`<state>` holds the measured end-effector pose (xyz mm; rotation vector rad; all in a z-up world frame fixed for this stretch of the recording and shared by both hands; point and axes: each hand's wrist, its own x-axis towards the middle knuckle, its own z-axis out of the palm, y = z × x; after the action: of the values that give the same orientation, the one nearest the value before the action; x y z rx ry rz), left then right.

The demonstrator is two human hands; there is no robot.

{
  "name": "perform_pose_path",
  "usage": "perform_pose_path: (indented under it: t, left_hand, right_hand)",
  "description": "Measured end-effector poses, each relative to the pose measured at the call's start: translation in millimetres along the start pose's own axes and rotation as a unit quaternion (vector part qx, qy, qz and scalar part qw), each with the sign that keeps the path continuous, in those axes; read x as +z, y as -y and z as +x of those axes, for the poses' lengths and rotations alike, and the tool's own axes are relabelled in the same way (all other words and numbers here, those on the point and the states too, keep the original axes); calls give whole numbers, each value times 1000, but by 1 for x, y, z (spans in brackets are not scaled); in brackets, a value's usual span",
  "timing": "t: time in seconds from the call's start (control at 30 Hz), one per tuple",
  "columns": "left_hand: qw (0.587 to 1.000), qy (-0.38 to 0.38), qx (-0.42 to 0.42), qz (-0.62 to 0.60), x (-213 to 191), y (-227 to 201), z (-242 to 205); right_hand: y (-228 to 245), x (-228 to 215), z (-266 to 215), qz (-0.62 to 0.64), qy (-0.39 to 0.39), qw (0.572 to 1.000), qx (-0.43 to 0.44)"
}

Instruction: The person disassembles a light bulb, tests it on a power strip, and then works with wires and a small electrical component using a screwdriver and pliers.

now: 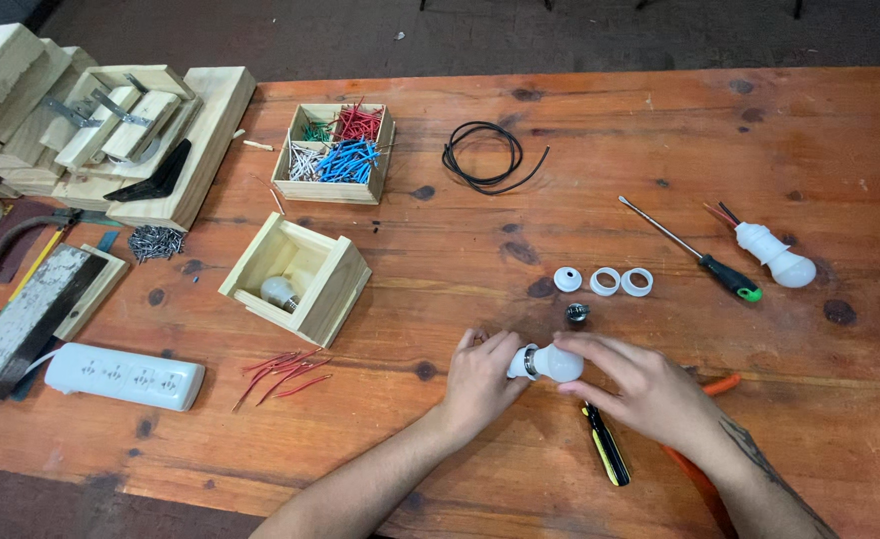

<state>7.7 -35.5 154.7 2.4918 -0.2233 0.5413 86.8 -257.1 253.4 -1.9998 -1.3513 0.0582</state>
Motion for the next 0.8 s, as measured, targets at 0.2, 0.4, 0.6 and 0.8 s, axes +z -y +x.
perform_pose_path:
  t: [0.2,0.4,0.6,0.8]
  left_hand:
    - [998,8,42,48,2,-3,-1]
    - [1000,-8,-4,23,3,-3,0]
    - [999,-19,-12,33,0,3,-2]
    - [996,-25,29,84,2,1,-2]
  right_hand:
    - [-21,28,-13,-150,-49,984,89]
    - [0,21,-2,-159,2,959,233]
    - [6,8,-2,45,53,995,71]
    - [-10,22,-7,-17,-40,996,72]
